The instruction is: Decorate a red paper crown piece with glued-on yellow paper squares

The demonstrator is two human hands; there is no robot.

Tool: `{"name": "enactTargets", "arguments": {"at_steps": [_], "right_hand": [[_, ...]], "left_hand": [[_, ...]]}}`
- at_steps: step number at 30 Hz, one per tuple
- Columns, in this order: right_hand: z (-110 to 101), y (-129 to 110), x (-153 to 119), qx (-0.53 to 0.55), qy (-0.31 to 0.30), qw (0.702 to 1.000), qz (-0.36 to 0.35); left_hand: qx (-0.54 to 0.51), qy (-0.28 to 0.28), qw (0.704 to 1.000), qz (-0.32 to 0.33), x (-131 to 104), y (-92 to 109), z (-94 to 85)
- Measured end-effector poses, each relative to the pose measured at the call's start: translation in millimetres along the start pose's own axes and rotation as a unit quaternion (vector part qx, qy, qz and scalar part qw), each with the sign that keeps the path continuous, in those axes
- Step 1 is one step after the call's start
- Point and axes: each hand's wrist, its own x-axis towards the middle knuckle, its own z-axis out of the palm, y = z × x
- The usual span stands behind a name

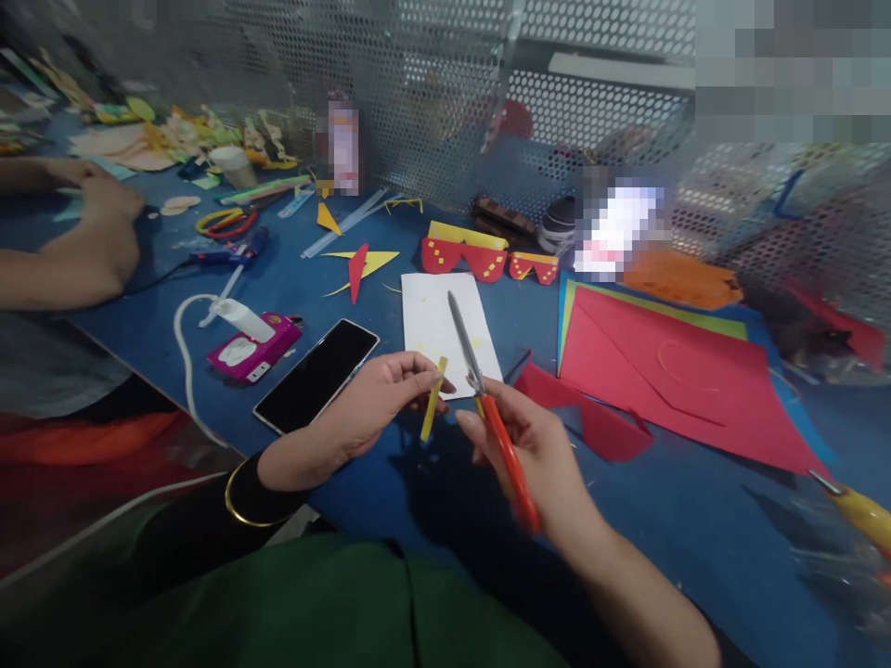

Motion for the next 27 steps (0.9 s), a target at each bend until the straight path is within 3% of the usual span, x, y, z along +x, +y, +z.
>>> {"name": "enactTargets", "arguments": {"at_steps": [5, 9, 15, 20, 27], "right_hand": [[-38.9, 3.7, -7.6, -0.087, -0.053, 0.995, 0.018], [-50.8, 15.8, -13.0, -0.158, -0.072, 0.984, 0.034], [-50.7, 20.2, -7.9, -0.239, -0.046, 0.97, -0.016], [-45.6, 11.8, -6.8, -0.292, -0.086, 0.952, -0.021], [-35.2, 8.1, -6.9, -0.265, -0.08, 0.96, -0.043]], "left_hand": [[-0.027, 0.045, 0.998, -0.025, 8.0, 5.5, -11.8], [-0.031, 0.067, 0.997, -0.036, 12.1, -0.4, -15.4], [-0.016, 0.058, 0.997, -0.055, 9.5, 1.7, -16.0], [-0.023, 0.059, 0.996, -0.07, 6.2, 4.1, -14.5], [-0.045, 0.058, 0.994, -0.078, 4.1, 1.5, -12.9]]}}
